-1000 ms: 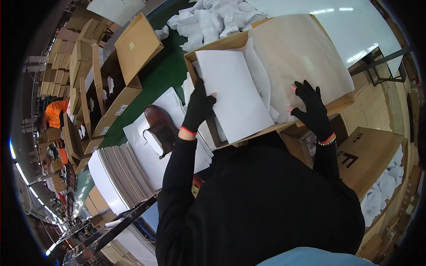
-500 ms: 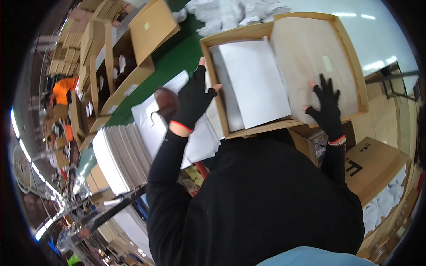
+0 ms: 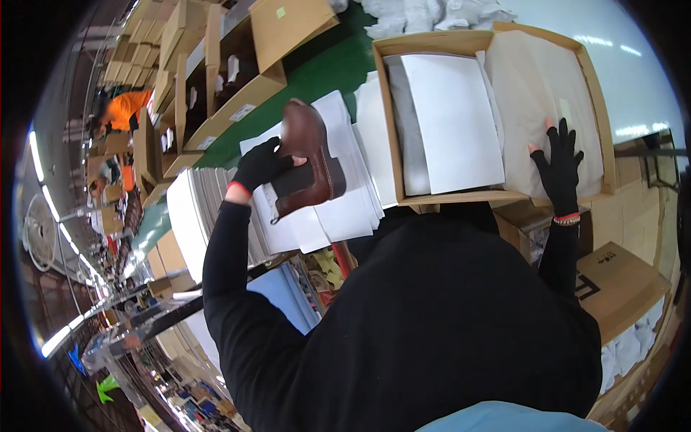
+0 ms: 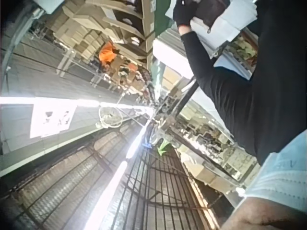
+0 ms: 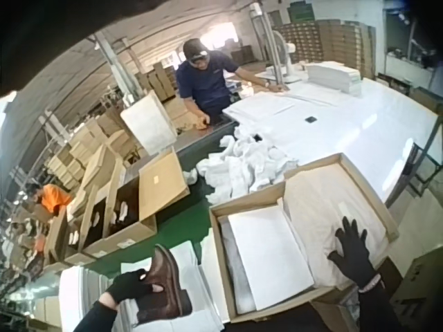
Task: The person wraps a pair of brown leather shoes in white tissue paper and places them into a cardboard box. They add additional tissue paper and a white sheet to the box, then close the lid. The person repeats this process for a second pair of shoes.
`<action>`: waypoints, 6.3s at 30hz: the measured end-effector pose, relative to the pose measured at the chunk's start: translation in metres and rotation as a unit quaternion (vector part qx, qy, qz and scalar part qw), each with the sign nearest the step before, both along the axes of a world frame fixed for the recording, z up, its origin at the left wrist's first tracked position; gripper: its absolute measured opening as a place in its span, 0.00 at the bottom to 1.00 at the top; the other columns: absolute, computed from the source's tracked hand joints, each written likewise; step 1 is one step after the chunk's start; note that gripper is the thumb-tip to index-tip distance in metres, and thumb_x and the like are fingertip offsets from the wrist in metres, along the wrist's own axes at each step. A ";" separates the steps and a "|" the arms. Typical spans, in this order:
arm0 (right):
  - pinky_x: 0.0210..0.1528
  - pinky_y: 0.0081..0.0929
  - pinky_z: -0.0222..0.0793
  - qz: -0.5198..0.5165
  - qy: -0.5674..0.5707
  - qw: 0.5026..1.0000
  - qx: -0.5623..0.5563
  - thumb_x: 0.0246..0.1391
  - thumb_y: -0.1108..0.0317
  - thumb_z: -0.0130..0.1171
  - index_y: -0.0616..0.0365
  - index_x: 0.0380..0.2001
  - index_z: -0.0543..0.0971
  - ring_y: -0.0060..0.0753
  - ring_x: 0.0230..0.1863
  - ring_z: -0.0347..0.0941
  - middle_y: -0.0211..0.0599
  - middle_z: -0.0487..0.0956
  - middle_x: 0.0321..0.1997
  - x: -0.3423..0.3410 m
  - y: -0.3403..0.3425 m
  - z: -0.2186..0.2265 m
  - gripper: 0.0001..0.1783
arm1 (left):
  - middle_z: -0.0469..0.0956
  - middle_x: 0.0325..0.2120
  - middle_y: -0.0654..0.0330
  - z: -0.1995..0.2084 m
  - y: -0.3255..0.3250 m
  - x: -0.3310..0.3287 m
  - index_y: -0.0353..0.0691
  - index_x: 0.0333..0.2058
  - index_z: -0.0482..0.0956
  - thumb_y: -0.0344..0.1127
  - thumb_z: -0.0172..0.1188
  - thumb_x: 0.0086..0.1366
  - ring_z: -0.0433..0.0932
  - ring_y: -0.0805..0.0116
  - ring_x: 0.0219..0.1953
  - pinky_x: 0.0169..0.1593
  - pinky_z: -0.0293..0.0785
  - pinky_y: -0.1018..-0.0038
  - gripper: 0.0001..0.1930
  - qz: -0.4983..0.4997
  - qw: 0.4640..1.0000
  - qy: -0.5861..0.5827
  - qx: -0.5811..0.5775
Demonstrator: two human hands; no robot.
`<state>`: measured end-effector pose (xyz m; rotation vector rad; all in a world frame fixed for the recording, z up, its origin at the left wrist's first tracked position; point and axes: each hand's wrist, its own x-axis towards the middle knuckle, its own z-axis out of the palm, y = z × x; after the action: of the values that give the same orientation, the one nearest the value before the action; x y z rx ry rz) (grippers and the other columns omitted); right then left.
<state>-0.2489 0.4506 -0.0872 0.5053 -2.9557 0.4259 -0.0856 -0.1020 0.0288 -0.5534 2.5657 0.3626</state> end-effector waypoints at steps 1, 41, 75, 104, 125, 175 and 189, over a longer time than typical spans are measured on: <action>0.64 0.76 0.34 -0.007 0.003 1.000 0.000 0.56 0.41 0.55 0.44 0.69 0.56 0.62 0.73 0.41 0.48 0.51 0.74 0.000 0.003 -0.002 0.42 | 0.80 0.41 0.45 0.015 0.017 -0.006 0.31 0.52 0.72 0.69 0.64 0.49 0.81 0.53 0.44 0.50 0.73 0.68 0.46 0.019 0.997 0.033 0.070; 0.49 0.26 0.70 -0.007 -0.002 0.952 -0.307 0.48 0.78 0.66 0.58 0.43 0.81 0.35 0.46 0.76 0.36 0.81 0.44 -0.024 -0.027 0.057 0.16 | 0.80 0.31 0.58 -0.087 0.047 -0.303 0.39 0.50 0.75 0.46 0.65 0.58 0.79 0.70 0.34 0.39 0.73 0.73 0.24 -0.166 0.955 0.186 0.158; 0.64 0.45 0.57 0.366 -0.166 0.809 -0.428 0.37 0.55 0.74 0.60 0.38 0.78 0.45 0.49 0.71 0.40 0.76 0.45 0.084 -0.168 0.110 0.27 | 0.60 0.62 0.48 0.098 0.159 0.030 0.34 0.66 0.52 0.46 0.74 0.45 0.62 0.56 0.63 0.66 0.56 0.60 0.54 0.047 0.804 0.497 0.323; 0.57 0.31 0.66 0.205 -0.254 0.668 -0.669 0.32 0.53 0.80 0.61 0.61 0.60 0.34 0.59 0.66 0.41 0.69 0.56 0.125 -0.207 0.072 0.55 | 0.77 0.41 0.57 0.015 0.221 0.061 0.33 0.44 0.74 0.38 0.66 0.59 0.76 0.69 0.40 0.46 0.70 0.73 0.19 0.116 0.722 0.604 0.317; 0.53 0.27 0.67 0.331 -0.474 0.427 -0.695 0.63 0.58 0.53 0.63 0.63 0.61 0.25 0.51 0.71 0.36 0.73 0.54 0.132 -0.190 0.083 0.31 | 0.74 0.48 0.52 0.005 0.224 0.057 0.32 0.57 0.63 0.32 0.70 0.48 0.74 0.61 0.49 0.55 0.68 0.68 0.38 0.094 0.782 0.446 0.426; 0.57 0.28 0.65 0.339 -0.499 0.765 -0.226 0.62 0.58 0.55 0.59 0.55 0.76 0.28 0.49 0.75 0.38 0.81 0.48 0.068 -0.104 0.070 0.22 | 0.79 0.43 0.65 -0.052 0.167 -0.018 0.47 0.35 0.82 0.33 0.63 0.47 0.73 0.58 0.52 0.59 0.63 0.54 0.13 -0.412 0.800 0.435 -0.027; 0.66 0.65 0.43 0.371 0.008 0.927 -0.058 0.56 0.52 0.59 0.52 0.62 0.66 0.50 0.72 0.49 0.44 0.58 0.71 -0.076 -0.247 -0.012 0.34 | 0.75 0.28 0.66 -0.037 0.185 -0.036 0.53 0.34 0.80 0.35 0.56 0.54 0.76 0.68 0.43 0.66 0.56 0.53 0.08 -0.508 0.810 0.293 -0.013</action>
<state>-0.3254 0.2038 -0.0996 1.5964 -2.5868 0.6394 -0.1215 0.0834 -0.0085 1.1064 2.9677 0.0969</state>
